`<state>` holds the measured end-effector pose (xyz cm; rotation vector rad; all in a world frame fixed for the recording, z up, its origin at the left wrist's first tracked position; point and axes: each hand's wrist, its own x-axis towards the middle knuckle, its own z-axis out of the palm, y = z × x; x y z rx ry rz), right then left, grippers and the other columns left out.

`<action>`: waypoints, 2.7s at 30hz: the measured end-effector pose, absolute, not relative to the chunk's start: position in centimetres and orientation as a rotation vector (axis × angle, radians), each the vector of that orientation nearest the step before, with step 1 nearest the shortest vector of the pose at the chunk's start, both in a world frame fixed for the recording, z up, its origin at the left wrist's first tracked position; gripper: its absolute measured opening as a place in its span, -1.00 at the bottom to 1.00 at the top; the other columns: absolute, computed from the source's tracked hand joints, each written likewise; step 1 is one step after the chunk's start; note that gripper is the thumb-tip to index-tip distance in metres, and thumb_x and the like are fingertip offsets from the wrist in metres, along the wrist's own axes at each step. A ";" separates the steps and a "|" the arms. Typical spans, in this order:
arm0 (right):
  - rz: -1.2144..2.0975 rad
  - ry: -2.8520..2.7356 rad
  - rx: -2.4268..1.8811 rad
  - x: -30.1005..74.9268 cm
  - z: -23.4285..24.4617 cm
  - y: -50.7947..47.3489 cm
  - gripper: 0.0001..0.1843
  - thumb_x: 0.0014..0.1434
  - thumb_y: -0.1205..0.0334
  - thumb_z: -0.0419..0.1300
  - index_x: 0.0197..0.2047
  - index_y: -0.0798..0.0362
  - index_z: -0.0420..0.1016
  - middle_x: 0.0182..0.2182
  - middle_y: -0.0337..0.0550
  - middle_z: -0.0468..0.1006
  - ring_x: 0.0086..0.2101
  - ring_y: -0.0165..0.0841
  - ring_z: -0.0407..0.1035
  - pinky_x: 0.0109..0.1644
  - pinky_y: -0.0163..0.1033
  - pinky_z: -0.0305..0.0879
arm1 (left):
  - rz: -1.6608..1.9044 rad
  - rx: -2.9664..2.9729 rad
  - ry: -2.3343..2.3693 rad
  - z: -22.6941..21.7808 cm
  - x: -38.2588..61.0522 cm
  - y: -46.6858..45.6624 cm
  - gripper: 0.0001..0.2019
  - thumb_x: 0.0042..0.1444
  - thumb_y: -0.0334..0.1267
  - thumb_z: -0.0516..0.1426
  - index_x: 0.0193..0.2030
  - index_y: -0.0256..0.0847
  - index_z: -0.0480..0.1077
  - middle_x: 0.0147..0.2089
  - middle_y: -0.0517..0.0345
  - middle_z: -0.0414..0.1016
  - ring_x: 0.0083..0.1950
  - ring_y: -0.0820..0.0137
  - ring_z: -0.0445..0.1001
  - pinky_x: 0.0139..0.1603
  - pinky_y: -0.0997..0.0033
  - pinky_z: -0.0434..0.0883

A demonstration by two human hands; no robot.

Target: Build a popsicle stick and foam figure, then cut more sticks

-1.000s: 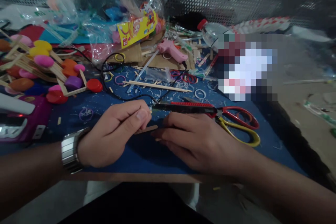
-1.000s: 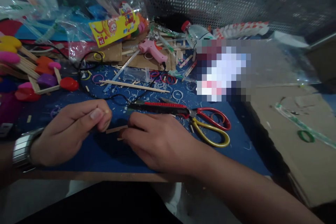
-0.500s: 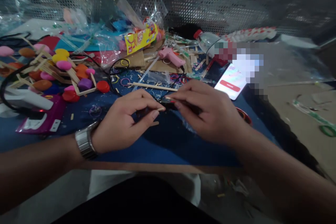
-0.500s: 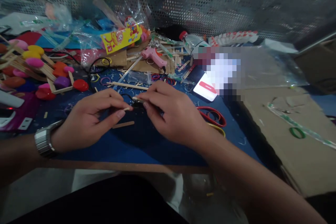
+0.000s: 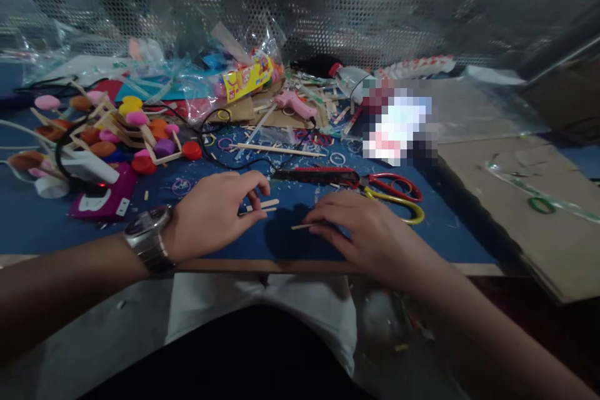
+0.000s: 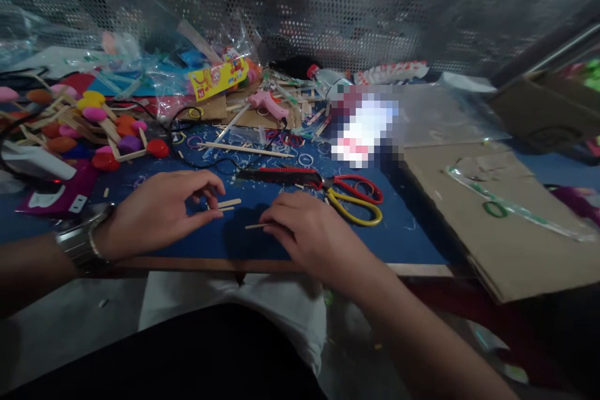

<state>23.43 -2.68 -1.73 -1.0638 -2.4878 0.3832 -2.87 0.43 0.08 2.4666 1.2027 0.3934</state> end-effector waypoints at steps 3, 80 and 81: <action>0.253 -2.393 -1.113 22.9 -2.4 -3.0 -0.87 0.36 0.31 0.23 -0.17 0.04 0.65 -0.22 -0.06 0.67 -0.23 -0.22 0.50 -0.10 -0.08 0.40 | 0.379 2.468 1.237 0.0 -2.4 0.3 -0.80 0.18 -0.29 0.32 -0.08 -0.15 0.45 -0.22 0.24 0.65 -0.18 0.33 0.58 -0.16 0.38 0.35; 0.376 -2.219 -1.121 18.4 -4.7 -5.1 -0.78 0.37 0.38 0.18 -0.15 0.05 0.68 -0.25 -0.08 0.65 -0.28 -0.29 0.49 -0.18 -0.11 0.46 | 0.688 2.443 1.294 -3.1 -4.4 -5.7 -0.81 0.32 -0.36 0.16 -0.09 -0.12 0.62 -0.16 0.08 0.59 -0.10 0.24 0.46 -0.06 0.08 0.43; 0.375 -2.222 -1.120 18.4 -4.7 -5.1 -0.79 0.36 0.38 0.18 -0.15 0.07 0.68 -0.25 -0.07 0.64 -0.27 -0.29 0.49 -0.18 -0.12 0.46 | 0.695 2.442 1.302 -3.1 -4.3 -5.8 -0.81 0.33 -0.36 0.16 -0.09 -0.12 0.62 -0.16 0.08 0.59 -0.11 0.24 0.46 -0.06 0.08 0.43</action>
